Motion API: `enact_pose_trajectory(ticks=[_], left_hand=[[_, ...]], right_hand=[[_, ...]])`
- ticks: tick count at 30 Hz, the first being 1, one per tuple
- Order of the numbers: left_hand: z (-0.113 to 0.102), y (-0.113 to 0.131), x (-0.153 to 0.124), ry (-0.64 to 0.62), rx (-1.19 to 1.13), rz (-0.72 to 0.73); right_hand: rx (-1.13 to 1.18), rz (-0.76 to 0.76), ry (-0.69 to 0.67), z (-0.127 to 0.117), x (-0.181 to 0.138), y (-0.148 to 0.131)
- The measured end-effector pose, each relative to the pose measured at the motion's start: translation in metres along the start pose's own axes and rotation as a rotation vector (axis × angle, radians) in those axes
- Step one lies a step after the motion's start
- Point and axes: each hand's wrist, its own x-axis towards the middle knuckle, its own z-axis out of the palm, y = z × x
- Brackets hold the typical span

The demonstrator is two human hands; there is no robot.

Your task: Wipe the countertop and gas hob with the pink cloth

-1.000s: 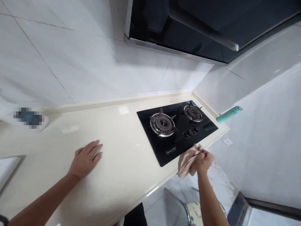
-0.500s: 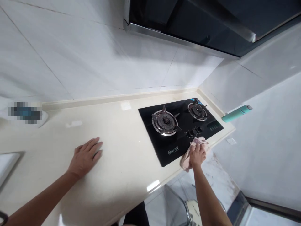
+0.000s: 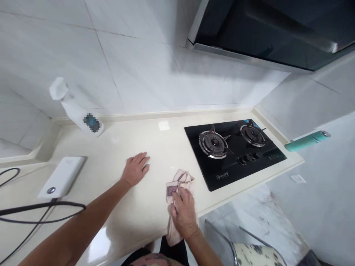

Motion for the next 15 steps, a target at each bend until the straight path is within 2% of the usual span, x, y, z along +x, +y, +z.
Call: enact_pose_trajectory(ticks=[2,5,8,10,13,15], left_hand=[[0.0,-0.001,-0.001,0.012,-0.005,0.01],[0.0,-0.003,-0.002,0.034,-0.001,0.028],[0.005,-0.005,-0.001,0.058,0.013,0.038],[0.008,-0.005,-0.002,0.074,0.028,0.049],[0.007,-0.003,-0.014,0.128,0.056,0.066],[-0.001,-0.003,-0.036,0.161,0.081,0.082]], right_hand=[[-0.048,-0.012,0.02,-0.009,0.004,0.013],[-0.161,0.047,0.037,-0.017,-0.003,0.032],[-0.233,0.129,0.046,-0.009,-0.015,0.04],[-0.238,0.166,0.049,0.004,-0.011,0.045],[-0.222,0.21,0.086,0.022,0.023,0.056],[-0.21,0.244,0.096,0.03,0.058,0.065]])
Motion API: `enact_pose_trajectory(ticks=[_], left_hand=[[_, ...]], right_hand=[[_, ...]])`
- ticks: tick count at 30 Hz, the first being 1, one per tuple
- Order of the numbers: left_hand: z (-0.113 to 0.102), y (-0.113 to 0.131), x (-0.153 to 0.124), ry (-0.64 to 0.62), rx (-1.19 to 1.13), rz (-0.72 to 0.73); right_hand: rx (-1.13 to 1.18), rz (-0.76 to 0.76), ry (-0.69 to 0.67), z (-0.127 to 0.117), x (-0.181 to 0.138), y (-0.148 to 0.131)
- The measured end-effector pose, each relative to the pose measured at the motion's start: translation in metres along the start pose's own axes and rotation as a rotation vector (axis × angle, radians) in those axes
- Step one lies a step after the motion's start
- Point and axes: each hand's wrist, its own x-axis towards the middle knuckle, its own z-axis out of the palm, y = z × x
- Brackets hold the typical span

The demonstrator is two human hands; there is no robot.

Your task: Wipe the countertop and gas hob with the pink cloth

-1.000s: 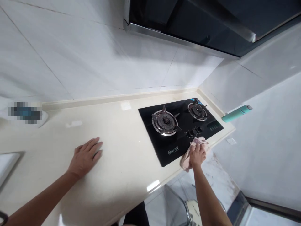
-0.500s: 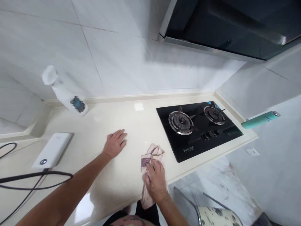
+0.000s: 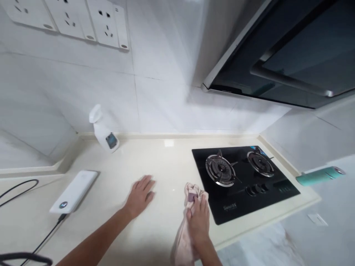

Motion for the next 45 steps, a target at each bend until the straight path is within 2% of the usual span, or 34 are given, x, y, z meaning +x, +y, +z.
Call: enact_pose_trajectory(ticks=[3,7,10,13,17,19,21,24,28,31,33,36,39,40,42,45], left_hand=[[-0.032,-0.003,-0.053,0.001,0.065,0.005],[-0.081,-0.011,-0.135,-0.034,0.2,-0.063],[-0.1,-0.011,-0.175,-0.082,0.287,-0.096],[-0.104,-0.006,-0.188,-0.085,0.354,-0.132],[-0.104,-0.001,-0.186,-0.116,0.381,-0.144],[-0.105,0.0,-0.185,-0.138,0.382,-0.143],[-0.108,0.003,-0.184,-0.152,0.387,-0.154],[-0.111,0.007,-0.182,-0.153,0.383,-0.179],[-0.113,0.011,-0.182,-0.14,0.364,-0.222],[-0.113,0.013,-0.183,-0.126,0.355,-0.256],[-0.113,0.013,-0.185,-0.116,0.344,-0.281],[-0.112,0.014,-0.188,-0.104,0.321,-0.315],[-0.111,0.013,-0.189,-0.096,0.303,-0.303],[-0.111,0.013,-0.189,-0.096,0.298,-0.295],[-0.111,0.012,-0.189,-0.104,0.29,-0.289],[-0.11,0.01,-0.189,-0.121,0.282,-0.289]], right_hand=[[0.016,0.011,-0.033,0.013,0.049,-0.005],[0.026,-0.041,-0.09,0.028,0.094,-0.013],[0.009,-0.085,-0.179,0.032,0.134,-0.022],[-0.009,-0.126,-0.263,0.032,0.195,-0.036],[-0.013,-0.116,-0.31,0.036,0.279,-0.067],[-0.012,-0.089,-0.292,0.042,0.306,-0.087],[-0.008,-0.069,-0.276,0.05,0.316,-0.114],[0.036,-0.16,-0.303,0.061,0.308,-0.164],[0.16,-0.462,-0.418,0.066,0.278,-0.243],[0.252,-0.694,-0.502,0.061,0.238,-0.285],[0.297,-0.852,-0.561,0.054,0.196,-0.293],[0.445,-1.101,-0.575,0.045,0.12,-0.271],[0.695,-1.249,-0.542,0.037,0.065,-0.222],[0.755,-1.231,-0.558,0.034,0.059,-0.204],[0.822,-1.092,-0.573,0.026,0.07,-0.168],[0.755,-0.771,-0.429,0.013,0.126,-0.118]])
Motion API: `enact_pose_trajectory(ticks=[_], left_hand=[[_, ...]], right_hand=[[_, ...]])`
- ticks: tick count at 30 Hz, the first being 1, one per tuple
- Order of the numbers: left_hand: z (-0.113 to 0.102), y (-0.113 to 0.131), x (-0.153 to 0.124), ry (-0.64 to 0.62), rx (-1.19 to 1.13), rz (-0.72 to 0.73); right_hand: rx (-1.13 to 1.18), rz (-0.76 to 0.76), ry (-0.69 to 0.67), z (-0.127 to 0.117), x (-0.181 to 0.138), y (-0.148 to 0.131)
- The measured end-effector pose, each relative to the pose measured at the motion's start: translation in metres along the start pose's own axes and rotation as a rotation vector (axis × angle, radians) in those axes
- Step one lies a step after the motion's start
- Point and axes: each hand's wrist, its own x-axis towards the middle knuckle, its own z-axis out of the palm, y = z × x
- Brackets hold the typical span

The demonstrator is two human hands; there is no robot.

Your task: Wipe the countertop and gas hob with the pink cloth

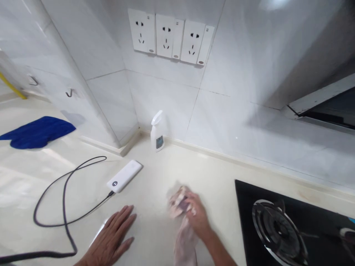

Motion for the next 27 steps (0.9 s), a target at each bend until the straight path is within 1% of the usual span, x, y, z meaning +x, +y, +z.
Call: enact_pose_trajectory(ticks=[2,3,4,5,6,8,11,14,16,18,19,21,22,24,26,27], left_hand=[[0.001,0.001,0.001,-0.005,0.0,0.0],[0.001,0.002,0.001,-0.007,-0.002,-0.002],[0.001,0.002,0.002,-0.01,-0.005,-0.007],[0.001,0.003,0.002,-0.012,-0.013,-0.013],[0.001,0.005,0.002,-0.018,-0.022,-0.02],[0.001,0.007,0.002,-0.032,-0.048,-0.031],[0.001,0.01,0.002,-0.042,-0.089,-0.05],[-0.001,0.012,0.002,-0.04,-0.116,-0.059],[-0.003,0.012,0.003,-0.039,-0.137,-0.062],[-0.006,0.013,0.005,-0.04,-0.157,-0.069],[-0.006,0.013,0.005,-0.042,-0.163,-0.073],[-0.007,0.013,0.006,-0.039,-0.169,-0.069],[-0.007,0.013,0.006,-0.034,-0.171,-0.065],[-0.007,0.012,0.005,-0.012,-0.177,-0.066],[-0.006,0.011,0.004,0.032,-0.187,-0.089],[-0.006,0.01,0.003,0.061,-0.193,-0.108]], right_hand=[[-0.177,0.139,0.145,-0.043,0.007,0.03],[-0.29,0.228,0.196,-0.06,0.011,0.044],[-0.393,0.334,0.215,-0.073,0.013,0.056],[-0.473,0.43,0.208,-0.081,0.015,0.066],[-0.529,0.516,0.185,-0.083,0.017,0.074],[-0.577,0.611,0.14,-0.077,0.023,0.082],[-0.636,0.658,0.137,-0.057,0.05,0.083],[-0.649,0.645,0.07,-0.042,0.101,0.078],[-0.613,0.574,-0.011,-0.029,0.139,0.071],[-0.57,0.459,-0.112,-0.007,0.169,0.055],[-0.545,0.386,-0.167,0.007,0.179,0.042],[-0.489,0.224,-0.274,0.041,0.183,0.007],[-0.459,0.141,-0.324,0.058,0.177,-0.015],[-0.395,-0.016,-0.415,0.089,0.15,-0.062],[-0.334,-0.16,-0.484,0.11,0.106,-0.104],[-0.31,-0.217,-0.503,0.115,0.081,-0.12]])
